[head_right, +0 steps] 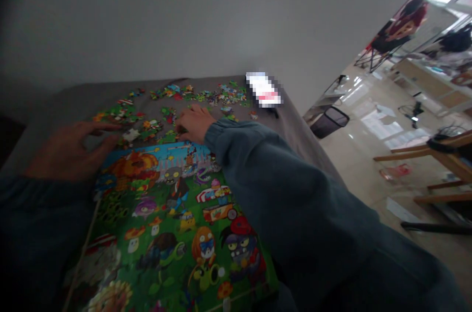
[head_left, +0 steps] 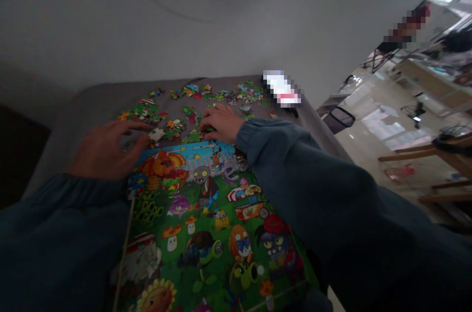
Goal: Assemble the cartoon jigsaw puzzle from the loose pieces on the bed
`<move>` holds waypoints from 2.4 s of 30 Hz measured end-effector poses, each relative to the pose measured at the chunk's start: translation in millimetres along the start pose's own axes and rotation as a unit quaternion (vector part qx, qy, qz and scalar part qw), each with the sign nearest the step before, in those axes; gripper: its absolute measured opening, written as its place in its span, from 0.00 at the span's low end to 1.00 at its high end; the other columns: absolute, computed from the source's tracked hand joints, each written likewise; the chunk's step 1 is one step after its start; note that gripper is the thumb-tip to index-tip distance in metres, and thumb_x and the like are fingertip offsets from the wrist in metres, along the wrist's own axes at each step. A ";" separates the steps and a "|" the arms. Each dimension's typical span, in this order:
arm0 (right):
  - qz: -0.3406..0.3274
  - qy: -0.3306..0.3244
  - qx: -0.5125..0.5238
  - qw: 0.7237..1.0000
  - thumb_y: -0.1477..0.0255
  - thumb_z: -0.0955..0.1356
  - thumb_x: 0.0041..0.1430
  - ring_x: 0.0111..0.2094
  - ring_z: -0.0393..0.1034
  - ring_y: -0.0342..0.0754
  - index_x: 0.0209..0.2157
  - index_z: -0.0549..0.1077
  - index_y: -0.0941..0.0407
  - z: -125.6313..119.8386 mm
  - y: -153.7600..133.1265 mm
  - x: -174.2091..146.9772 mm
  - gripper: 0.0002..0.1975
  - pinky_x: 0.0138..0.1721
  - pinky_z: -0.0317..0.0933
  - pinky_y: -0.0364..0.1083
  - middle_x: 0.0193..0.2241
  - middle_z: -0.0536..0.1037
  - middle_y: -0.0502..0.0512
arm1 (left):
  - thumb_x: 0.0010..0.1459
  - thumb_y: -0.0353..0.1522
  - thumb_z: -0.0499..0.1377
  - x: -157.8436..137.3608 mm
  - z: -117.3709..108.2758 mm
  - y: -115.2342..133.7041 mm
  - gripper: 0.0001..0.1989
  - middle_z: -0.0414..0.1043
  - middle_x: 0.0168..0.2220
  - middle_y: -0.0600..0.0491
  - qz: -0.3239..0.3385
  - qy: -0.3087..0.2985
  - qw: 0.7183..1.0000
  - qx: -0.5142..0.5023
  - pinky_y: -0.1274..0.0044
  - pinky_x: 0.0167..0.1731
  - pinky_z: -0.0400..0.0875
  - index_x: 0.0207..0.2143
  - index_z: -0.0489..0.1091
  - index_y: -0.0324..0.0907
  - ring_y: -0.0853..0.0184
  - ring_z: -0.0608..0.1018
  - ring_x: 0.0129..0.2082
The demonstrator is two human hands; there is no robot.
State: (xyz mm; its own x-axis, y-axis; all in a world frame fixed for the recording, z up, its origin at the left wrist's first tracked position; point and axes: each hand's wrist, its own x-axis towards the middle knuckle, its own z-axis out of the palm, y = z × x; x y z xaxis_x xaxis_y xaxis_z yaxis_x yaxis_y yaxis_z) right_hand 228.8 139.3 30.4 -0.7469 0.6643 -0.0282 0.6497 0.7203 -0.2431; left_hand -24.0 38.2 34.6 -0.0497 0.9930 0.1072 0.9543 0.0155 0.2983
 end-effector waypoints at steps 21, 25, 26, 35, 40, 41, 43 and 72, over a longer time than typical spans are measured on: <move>-0.063 -0.165 0.355 0.918 0.77 0.69 0.63 0.32 0.76 0.42 0.40 0.80 0.58 3.0 -82.9 -136.4 0.07 0.35 0.67 0.41 0.34 0.82 0.53 | 0.58 0.55 0.58 -55.8 30.0 39.2 0.38 0.46 0.74 0.50 0.271 -0.246 0.931 0.000 0.48 0.67 0.44 0.68 0.54 0.61 0.43 0.48 0.72; -0.057 -0.207 0.341 0.915 0.76 0.70 0.62 0.33 0.77 0.43 0.42 0.80 0.60 9.1 -100.4 -122.3 0.07 0.34 0.66 0.40 0.33 0.83 0.54 | 0.61 0.55 0.55 -54.9 32.0 33.3 0.36 0.46 0.74 0.51 0.287 -0.227 0.931 -0.009 0.46 0.67 0.40 0.69 0.52 0.62 0.44 0.47 0.72; -0.052 -0.213 0.337 0.915 0.76 0.71 0.62 0.33 0.77 0.43 0.42 0.80 0.60 10.5 -103.1 -119.6 0.07 0.34 0.66 0.40 0.33 0.83 0.54 | 0.61 0.55 0.55 -55.0 31.8 32.3 0.36 0.46 0.74 0.51 0.289 -0.223 0.931 -0.013 0.46 0.67 0.40 0.69 0.52 0.62 0.44 0.48 0.72; -0.132 -0.205 0.231 0.942 0.76 0.68 0.66 0.41 0.76 0.46 0.42 0.80 0.59 11.8 -110.5 -108.7 0.08 0.46 0.66 0.45 0.39 0.83 0.56 | 0.62 0.52 0.56 -57.8 24.4 37.5 0.33 0.51 0.72 0.49 0.277 -0.211 0.937 0.020 0.47 0.66 0.46 0.68 0.55 0.60 0.45 0.51 0.72; -0.139 -0.180 0.212 0.950 0.77 0.68 0.66 0.42 0.76 0.45 0.42 0.81 0.58 7.1 -110.4 -108.4 0.08 0.44 0.67 0.44 0.40 0.82 0.57 | 0.63 0.52 0.54 -58.6 24.1 37.5 0.33 0.50 0.73 0.48 0.287 -0.200 0.937 0.022 0.47 0.66 0.47 0.68 0.56 0.57 0.45 0.51 0.71; -0.141 -0.176 0.208 0.952 0.77 0.67 0.66 0.42 0.76 0.45 0.41 0.81 0.58 5.9 -110.2 -109.1 0.09 0.44 0.67 0.44 0.40 0.82 0.57 | 0.63 0.51 0.54 -58.6 23.5 38.3 0.33 0.49 0.73 0.48 0.288 -0.199 0.936 0.024 0.47 0.66 0.48 0.68 0.56 0.56 0.45 0.51 0.72; -0.146 -0.174 0.195 0.954 0.78 0.67 0.67 0.43 0.76 0.46 0.39 0.81 0.58 3.5 -109.7 -110.9 0.10 0.45 0.67 0.44 0.41 0.81 0.58 | 0.63 0.51 0.55 -58.7 21.5 41.0 0.33 0.49 0.73 0.47 0.282 -0.203 0.937 0.030 0.47 0.66 0.48 0.68 0.57 0.56 0.45 0.51 0.72; -0.101 -0.177 0.089 0.975 0.56 0.73 0.58 0.41 0.73 0.54 0.46 0.71 0.58 -1.4 -101.6 -137.1 0.23 0.36 0.63 0.50 0.45 0.75 0.57 | 0.60 0.63 0.39 -47.0 11.0 19.5 0.42 0.45 0.74 0.47 0.207 -0.190 0.958 0.048 0.45 0.65 0.48 0.68 0.56 0.54 0.42 0.49 0.72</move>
State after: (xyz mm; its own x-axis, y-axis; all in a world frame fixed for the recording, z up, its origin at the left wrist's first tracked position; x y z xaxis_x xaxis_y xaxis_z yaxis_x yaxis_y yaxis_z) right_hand 265.4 -24.6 60.3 -0.8799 0.3788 -0.2868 0.4724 0.7626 -0.4419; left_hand 0.2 -6.9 24.9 0.4324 0.8870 -0.1623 0.8930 -0.3962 0.2135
